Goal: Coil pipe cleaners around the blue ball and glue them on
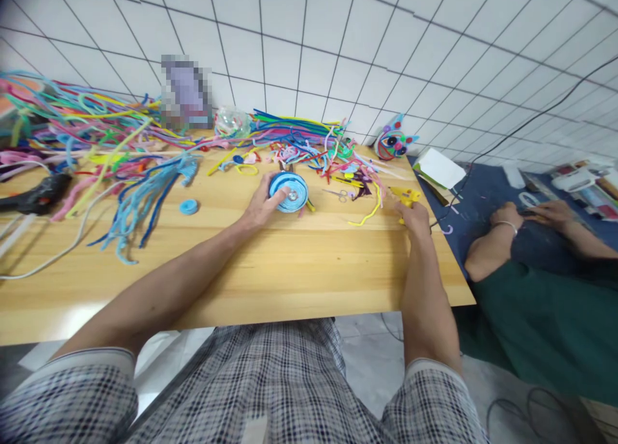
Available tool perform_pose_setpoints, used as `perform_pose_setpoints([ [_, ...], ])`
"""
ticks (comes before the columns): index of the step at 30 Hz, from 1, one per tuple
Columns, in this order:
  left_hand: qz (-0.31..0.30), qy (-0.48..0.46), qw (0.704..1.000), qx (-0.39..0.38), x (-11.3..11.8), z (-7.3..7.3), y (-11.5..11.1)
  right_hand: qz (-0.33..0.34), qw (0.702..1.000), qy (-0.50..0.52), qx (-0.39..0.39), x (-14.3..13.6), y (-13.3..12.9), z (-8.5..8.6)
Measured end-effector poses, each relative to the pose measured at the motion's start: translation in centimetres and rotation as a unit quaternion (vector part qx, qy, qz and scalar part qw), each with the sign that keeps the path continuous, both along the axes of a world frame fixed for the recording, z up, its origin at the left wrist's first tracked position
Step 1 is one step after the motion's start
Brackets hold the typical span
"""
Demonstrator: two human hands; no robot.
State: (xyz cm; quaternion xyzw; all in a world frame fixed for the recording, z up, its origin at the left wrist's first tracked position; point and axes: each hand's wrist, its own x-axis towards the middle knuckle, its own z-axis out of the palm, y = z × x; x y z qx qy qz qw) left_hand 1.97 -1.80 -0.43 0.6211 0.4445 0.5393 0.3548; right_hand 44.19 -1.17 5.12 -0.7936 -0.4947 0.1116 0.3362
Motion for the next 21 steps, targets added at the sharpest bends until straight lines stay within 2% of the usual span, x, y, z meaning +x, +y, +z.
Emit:
perform_pose_setpoints([
  [2, -0.004, 0.005, 1.000, -0.002, -0.1, -0.1, 0.0, -0.023, 0.998, 0.059, 0.006, -1.1, 0.0, 1.0],
  [3, -0.006, 0.004, 1.000, -0.003, -0.1, -0.1, 0.0, 0.001, 0.994, 0.100, 0.032, -1.8, -0.1, 1.5],
  [6, -0.015, -0.003, 1.000, -0.005, -0.1, -0.2, 0.0, 0.161, 0.962, 0.186, 0.115, -4.8, -1.2, 3.5],
  [9, -0.027, -0.012, 1.000, -0.010, -0.1, -0.1, -0.1, 0.278, 0.931, 0.216, 0.093, -8.7, -2.9, 5.4],
  [11, -0.027, -0.017, 0.999, -0.020, -0.1, 0.0, -0.2, 0.345, 0.910, 0.223, 0.059, -11.2, -3.9, 5.9],
  [15, -0.029, -0.028, 0.999, -0.030, 0.0, 0.2, -0.4, 0.428, 0.885, 0.182, 0.019, -14.2, -4.4, 4.9],
  [21, -0.037, -0.034, 0.998, -0.033, 0.0, -0.1, -0.5, 0.417, 0.896, 0.148, 0.039, -14.1, -4.5, 1.7],
])
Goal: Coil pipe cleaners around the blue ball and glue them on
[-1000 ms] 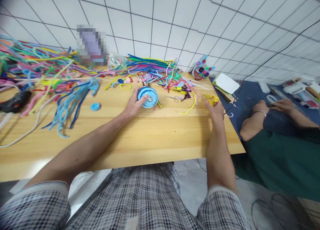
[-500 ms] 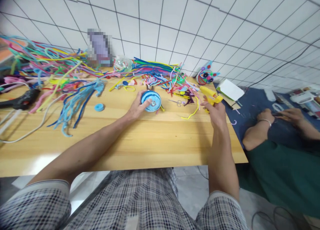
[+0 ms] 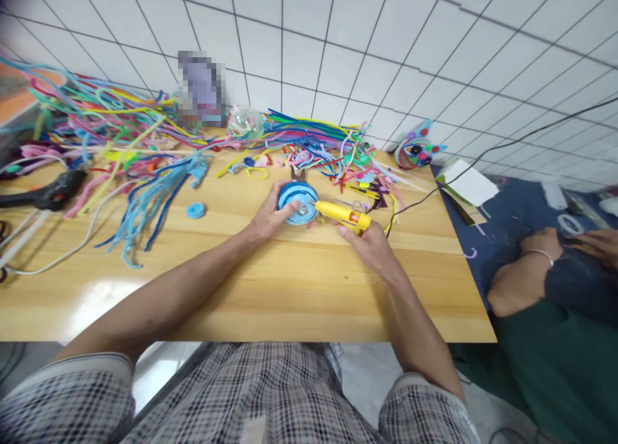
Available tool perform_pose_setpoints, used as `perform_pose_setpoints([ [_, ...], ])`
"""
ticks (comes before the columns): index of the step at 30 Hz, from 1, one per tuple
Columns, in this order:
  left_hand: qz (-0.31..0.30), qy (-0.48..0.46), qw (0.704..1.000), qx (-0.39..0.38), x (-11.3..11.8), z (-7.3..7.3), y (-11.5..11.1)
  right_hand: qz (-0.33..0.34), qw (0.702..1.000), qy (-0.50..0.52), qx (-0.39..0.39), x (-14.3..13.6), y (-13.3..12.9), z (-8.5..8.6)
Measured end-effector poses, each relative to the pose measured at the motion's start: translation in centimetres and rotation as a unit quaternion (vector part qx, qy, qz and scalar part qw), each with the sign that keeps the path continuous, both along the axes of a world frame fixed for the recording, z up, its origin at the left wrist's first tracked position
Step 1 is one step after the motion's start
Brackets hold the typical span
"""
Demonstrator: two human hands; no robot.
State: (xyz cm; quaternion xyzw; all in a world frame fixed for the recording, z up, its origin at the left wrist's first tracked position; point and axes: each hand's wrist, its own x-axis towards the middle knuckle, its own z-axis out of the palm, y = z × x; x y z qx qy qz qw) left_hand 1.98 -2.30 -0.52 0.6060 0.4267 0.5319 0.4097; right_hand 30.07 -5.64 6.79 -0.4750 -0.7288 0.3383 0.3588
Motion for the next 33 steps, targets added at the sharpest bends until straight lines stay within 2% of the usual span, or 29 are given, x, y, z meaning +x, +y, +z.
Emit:
perform_pose_setpoints([
  [7, -0.012, 0.012, 1.000, 0.021, -0.3, 0.3, -0.3, -0.011, 0.999, -0.021, -0.043, 0.2, -1.1, -1.0],
  [18, -0.017, 0.060, 0.998, 0.028, -0.9, 0.2, -0.3, -0.015, 0.999, -0.028, -0.022, -0.2, -1.2, -2.1],
  [33, -0.044, 0.041, 0.998, 0.034, -1.3, -0.2, 0.0, 0.003, 0.999, 0.013, -0.047, -0.4, -1.4, -2.7],
])
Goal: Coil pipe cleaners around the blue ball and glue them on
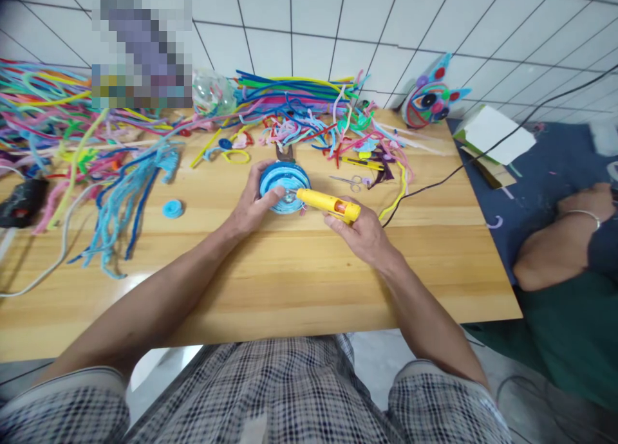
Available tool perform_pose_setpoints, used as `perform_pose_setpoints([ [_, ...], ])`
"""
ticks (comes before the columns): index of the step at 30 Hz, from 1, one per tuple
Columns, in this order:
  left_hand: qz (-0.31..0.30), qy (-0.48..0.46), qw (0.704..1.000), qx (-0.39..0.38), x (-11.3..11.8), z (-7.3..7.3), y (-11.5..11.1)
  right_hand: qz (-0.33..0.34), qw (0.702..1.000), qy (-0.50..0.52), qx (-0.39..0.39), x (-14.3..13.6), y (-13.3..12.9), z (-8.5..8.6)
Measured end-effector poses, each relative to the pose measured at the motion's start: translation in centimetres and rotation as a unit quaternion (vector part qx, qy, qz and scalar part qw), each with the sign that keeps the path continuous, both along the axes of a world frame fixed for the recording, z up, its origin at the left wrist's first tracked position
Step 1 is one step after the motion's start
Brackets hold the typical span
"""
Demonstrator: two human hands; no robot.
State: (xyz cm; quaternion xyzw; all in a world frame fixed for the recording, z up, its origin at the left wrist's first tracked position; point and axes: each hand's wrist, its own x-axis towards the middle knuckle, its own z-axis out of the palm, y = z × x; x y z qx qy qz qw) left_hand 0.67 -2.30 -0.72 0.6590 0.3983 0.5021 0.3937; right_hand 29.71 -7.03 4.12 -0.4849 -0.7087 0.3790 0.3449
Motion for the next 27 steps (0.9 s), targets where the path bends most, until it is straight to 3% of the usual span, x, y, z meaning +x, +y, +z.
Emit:
perform_pose_setpoints([
  [27, 0.013, -0.005, 1.000, 0.015, 0.20, -0.29, 0.12, -0.019, 1.000, -0.005, -0.010, -0.29, 0.09, 0.21],
])
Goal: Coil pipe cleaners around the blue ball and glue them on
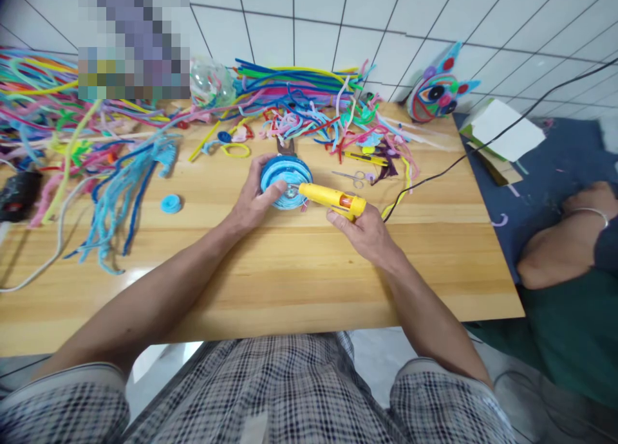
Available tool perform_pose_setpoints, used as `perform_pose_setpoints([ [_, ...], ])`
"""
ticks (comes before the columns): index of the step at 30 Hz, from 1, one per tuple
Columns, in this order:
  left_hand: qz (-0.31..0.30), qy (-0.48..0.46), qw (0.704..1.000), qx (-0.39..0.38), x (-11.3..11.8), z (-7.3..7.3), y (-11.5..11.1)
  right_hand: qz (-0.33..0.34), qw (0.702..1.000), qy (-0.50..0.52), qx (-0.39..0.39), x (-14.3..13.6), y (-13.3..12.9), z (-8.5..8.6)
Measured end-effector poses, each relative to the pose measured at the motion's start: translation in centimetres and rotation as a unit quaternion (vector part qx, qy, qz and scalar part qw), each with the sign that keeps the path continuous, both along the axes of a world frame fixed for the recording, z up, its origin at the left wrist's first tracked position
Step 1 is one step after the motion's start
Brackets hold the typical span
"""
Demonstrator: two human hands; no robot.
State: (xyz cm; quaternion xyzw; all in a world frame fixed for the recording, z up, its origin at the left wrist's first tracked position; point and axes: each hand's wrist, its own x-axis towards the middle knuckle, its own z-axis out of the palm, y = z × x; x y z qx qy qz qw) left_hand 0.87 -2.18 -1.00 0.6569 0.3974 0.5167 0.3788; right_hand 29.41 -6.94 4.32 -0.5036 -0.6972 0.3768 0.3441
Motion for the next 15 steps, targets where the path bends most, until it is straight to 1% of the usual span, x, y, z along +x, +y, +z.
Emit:
perform_pose_setpoints([
  [6, 0.005, 0.010, 1.000, 0.013, 0.02, -0.07, 0.18, -0.006, 1.000, 0.000, -0.003, -0.19, -0.02, 0.35],
  [15, 0.002, -0.001, 1.000, 0.003, 0.03, -0.04, 0.11, -0.011, 1.000, -0.014, 0.009, -0.04, -0.11, 0.10],
])
